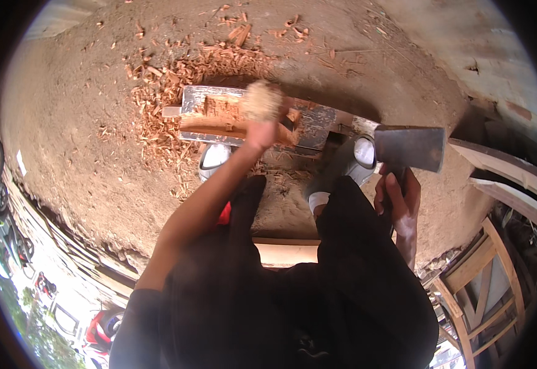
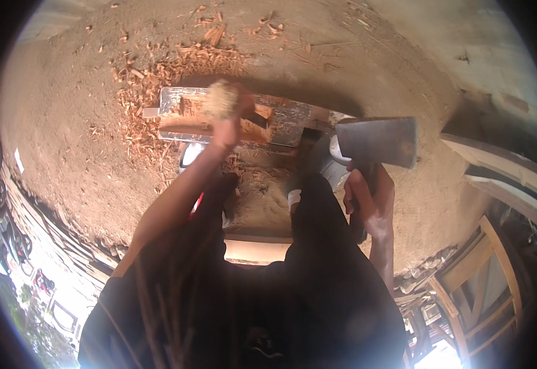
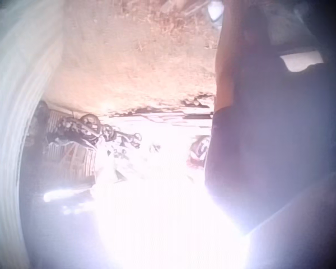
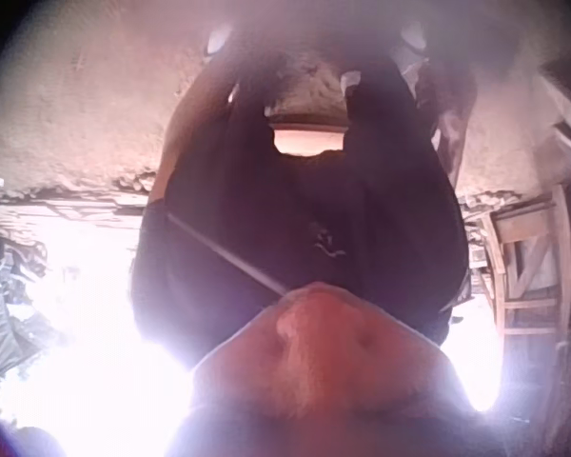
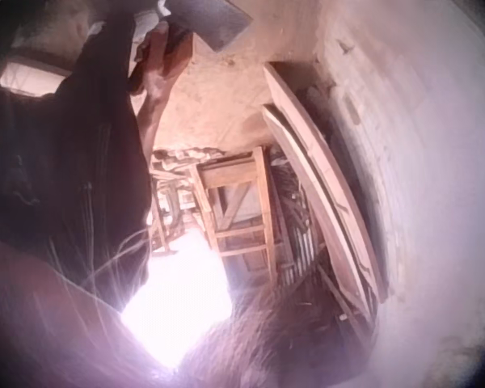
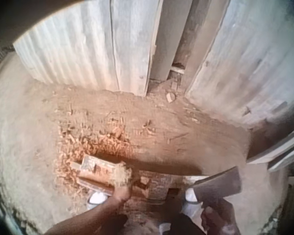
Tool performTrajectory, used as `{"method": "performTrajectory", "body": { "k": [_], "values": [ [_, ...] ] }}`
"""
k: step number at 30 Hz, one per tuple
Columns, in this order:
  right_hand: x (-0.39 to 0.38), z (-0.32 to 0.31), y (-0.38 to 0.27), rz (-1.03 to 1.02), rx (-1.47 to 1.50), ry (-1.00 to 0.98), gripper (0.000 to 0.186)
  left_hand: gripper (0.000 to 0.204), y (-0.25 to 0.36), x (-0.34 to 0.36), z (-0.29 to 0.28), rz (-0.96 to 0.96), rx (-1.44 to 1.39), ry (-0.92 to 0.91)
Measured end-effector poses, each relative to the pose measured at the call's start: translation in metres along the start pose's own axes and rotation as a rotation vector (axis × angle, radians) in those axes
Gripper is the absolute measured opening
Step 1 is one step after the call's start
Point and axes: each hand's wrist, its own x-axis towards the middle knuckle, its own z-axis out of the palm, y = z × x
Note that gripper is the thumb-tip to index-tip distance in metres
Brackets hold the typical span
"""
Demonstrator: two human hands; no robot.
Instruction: The person uses a chisel and mallet to carve a rectangular groove into a piece of wood clamped to a workbench. They repeatedly strike the chisel to remove wood chips and occasionally clear debris from the groove.
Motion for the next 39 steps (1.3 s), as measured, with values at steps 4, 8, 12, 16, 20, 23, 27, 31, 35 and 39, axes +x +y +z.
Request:
{"method": "performTrajectory", "body": {
  "k": [4, 8, 12, 16, 20, 23, 27, 31, 35, 39],
  "values": [
    [0.004, -0.002, 0.000, 0.019, -0.015, -0.013, 0.033, 0.021, 0.004, 0.016, -0.029, 0.022, -0.295, -0.122],
    [0.006, 0.001, 0.009, 0.061, -0.042, -0.055, 0.028, 0.020, 0.011, 0.007, -0.039, 0.059, -0.257, -0.174],
    [0.005, -0.001, 0.003, 0.045, -0.293, -0.091, 0.028, 0.012, 0.008, -0.007, -0.031, 0.068, -0.064, -0.273],
    [0.007, 0.008, -0.025, -0.030, -0.550, -0.136, 0.031, 0.009, -0.035, -0.026, -0.010, 0.218, 0.042, -0.281],
    [-0.011, -0.001, -0.070, 0.056, -0.683, -0.196, 0.033, 0.023, 0.022, -0.042, 0.015, 0.306, -0.172, -0.286],
    [-0.022, 0.004, -0.113, 0.076, -0.802, -0.229, 0.034, 0.026, 0.032, -0.045, 0.016, 0.376, -0.094, -0.211],
    [-0.029, 0.005, -0.145, -0.030, -0.994, -0.304, 0.036, 0.025, 0.033, -0.050, 0.017, 0.539, -0.117, -0.172],
    [-0.023, 0.022, -0.158, -0.067, -1.060, -0.377, 0.037, 0.026, 0.028, -0.056, 0.017, 0.569, -0.129, -0.212],
    [-0.025, 0.054, -0.169, -0.050, -1.196, -0.439, 0.035, 0.030, 0.025, -0.060, 0.021, 0.561, -0.136, -0.180],
    [-0.035, 0.059, -0.171, -0.103, -1.275, -0.512, 0.033, 0.030, 0.027, -0.055, 0.019, 0.501, -0.189, -0.132]
  ]
}}
